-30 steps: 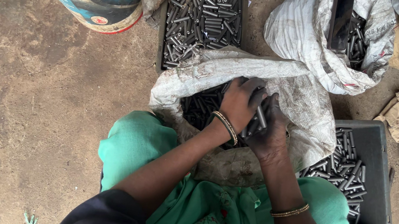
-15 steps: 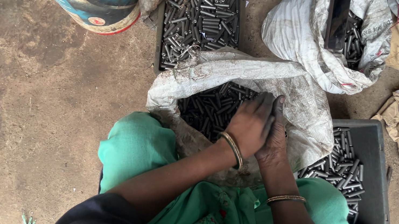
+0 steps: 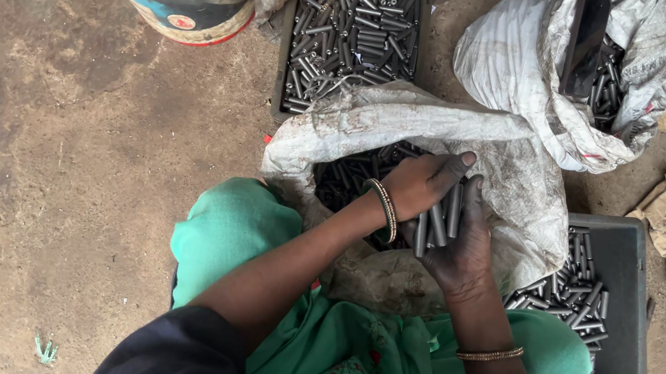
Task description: The person sits on the floor and sorts black cylindrical metal bushings by hand, picking them one at a time from a woven sack and placing them into plastic trays on the floor. They occasionally hold a handful of parts and drop them into the trays.
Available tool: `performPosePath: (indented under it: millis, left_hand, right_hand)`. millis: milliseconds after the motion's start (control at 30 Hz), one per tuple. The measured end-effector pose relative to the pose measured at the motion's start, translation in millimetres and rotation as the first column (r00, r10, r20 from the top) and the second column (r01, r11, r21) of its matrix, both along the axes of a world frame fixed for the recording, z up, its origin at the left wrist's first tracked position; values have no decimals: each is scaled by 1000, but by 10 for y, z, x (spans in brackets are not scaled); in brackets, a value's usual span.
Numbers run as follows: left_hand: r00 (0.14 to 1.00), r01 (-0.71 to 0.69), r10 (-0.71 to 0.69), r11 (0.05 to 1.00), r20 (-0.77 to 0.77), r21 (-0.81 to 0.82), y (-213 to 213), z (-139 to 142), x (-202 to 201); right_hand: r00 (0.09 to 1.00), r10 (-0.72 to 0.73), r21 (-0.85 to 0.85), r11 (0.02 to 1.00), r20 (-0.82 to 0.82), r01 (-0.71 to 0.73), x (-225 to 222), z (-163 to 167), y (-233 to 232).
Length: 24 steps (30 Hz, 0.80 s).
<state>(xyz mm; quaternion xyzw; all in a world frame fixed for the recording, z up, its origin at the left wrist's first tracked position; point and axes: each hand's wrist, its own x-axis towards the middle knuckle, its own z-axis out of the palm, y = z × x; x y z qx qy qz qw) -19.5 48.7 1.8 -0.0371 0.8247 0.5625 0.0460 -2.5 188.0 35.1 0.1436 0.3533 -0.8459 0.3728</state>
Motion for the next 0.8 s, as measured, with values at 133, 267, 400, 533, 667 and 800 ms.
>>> performPosePath:
  millis: [133, 267, 400, 533, 667, 800]
  left_hand:
    - [993, 111, -109, 993, 45, -40, 53, -145, 0]
    - [879, 185, -297, 934, -374, -307, 54, -205, 61]
    - [975, 211, -188, 954, 122, -215, -22, -152, 103]
    - [978, 164, -119, 946, 170, -281, -153, -58, 136]
    - [983, 135, -100, 961, 151, -242, -242, -99, 157]
    - [978, -131, 132, 991, -162, 21, -157, -291, 144]
  right_hand:
    - [995, -13, 35, 999, 95, 10, 59, -162, 127]
    - [993, 51, 37, 998, 110, -56, 114, -443, 280]
    - [992, 106, -7, 994, 62, -106, 170, -711, 342]
    - [994, 97, -124, 987, -51, -102, 273, -791, 167]
    - [998, 23, -96, 995, 51, -18, 221, -612, -41]
    - [993, -114, -130, 984, 39, 118, 94, -332, -56]
